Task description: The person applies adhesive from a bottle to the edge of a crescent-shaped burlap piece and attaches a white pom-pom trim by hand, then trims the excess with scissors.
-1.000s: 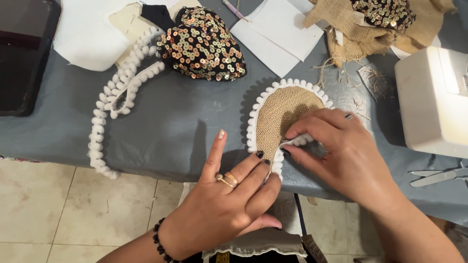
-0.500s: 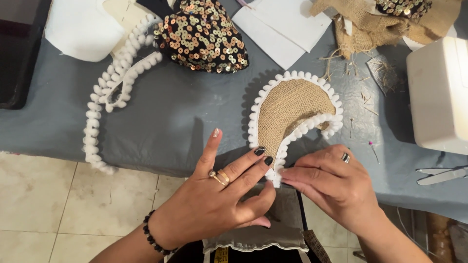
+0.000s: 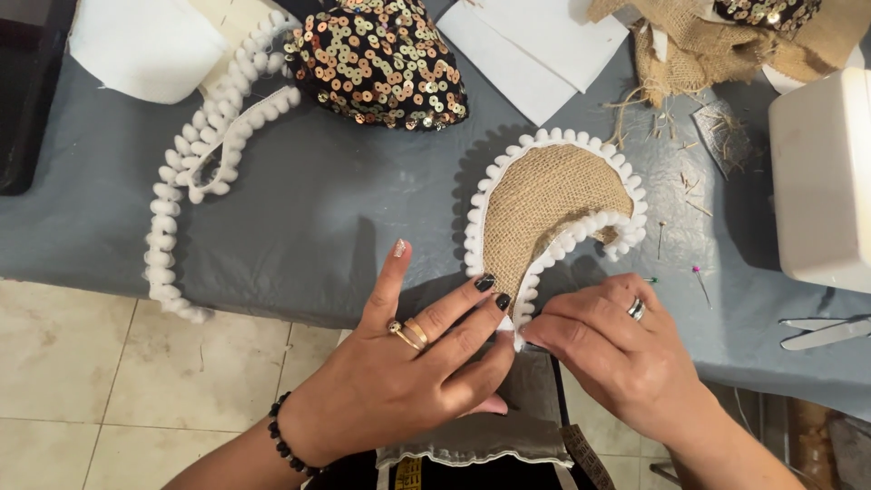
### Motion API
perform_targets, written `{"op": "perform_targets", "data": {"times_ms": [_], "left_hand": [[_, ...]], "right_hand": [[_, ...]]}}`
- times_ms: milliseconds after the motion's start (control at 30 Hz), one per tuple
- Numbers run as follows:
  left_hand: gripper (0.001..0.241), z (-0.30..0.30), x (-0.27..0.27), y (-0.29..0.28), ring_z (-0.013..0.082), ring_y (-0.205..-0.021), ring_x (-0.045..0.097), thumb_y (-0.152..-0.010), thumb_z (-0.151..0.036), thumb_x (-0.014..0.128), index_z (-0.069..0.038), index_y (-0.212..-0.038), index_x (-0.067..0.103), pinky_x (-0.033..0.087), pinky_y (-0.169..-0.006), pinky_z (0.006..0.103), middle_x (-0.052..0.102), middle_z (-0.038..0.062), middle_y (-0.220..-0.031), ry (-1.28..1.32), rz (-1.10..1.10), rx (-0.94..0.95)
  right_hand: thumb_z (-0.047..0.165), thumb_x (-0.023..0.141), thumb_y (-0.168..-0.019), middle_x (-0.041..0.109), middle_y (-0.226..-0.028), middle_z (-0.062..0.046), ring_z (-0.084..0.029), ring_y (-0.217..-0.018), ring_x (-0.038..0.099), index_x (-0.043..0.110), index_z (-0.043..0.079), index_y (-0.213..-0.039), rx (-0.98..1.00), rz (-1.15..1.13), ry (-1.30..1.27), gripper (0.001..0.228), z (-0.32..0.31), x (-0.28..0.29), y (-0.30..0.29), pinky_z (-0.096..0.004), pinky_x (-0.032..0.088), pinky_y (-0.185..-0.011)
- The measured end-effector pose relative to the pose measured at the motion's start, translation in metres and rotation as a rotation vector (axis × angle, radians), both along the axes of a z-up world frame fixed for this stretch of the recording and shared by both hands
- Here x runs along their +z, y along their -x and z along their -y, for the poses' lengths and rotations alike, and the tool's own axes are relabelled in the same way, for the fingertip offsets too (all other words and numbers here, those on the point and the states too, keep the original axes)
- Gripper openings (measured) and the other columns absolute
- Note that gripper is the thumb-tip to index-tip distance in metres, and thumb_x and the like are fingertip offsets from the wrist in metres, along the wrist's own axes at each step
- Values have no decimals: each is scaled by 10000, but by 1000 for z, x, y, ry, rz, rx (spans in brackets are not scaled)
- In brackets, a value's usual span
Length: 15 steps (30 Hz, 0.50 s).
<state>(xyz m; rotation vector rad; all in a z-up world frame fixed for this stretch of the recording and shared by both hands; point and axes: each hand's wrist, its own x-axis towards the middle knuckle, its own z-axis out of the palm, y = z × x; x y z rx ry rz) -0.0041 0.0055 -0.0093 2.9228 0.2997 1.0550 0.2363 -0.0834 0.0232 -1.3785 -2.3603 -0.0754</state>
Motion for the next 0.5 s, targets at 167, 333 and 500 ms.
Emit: {"op": "perform_targets", "data": {"times_ms": [167, 333, 500], "left_hand": [[459, 1, 0, 0, 214, -1233, 624, -1034, -594, 713, -152, -1152, 672, 399, -1052, 760, 623, 79, -1264, 19, -20, 4], [534, 0, 1, 0, 191, -1227, 630, -1005, -663, 737, -155, -1152, 660, 390, -1067, 743, 649, 59, -1248, -7, -22, 18], [574, -1, -1, 0, 192, -1252, 593, -994, -657, 718, -124, -1205, 676, 377, -1061, 759, 636, 65, -1251, 17, -37, 8]], "right_hand": [[68, 534, -1023, 683, -1068, -7, -184, -892, 634, 734, 152, -1095, 16, 8, -12, 229, 3, 3, -4, -388, 388, -859], [177, 748, -913, 750, -1002, -13, -149, -829, 706, 772, 163, -1009, 0, -115, -43, 100, 2, 7, -2, -353, 429, -876], [314, 773, -897, 661, -1026, -14, -150, -797, 672, 779, 162, -1097, -2, -39, -123, 252, 11, -10, -12, -363, 436, -858]]}}
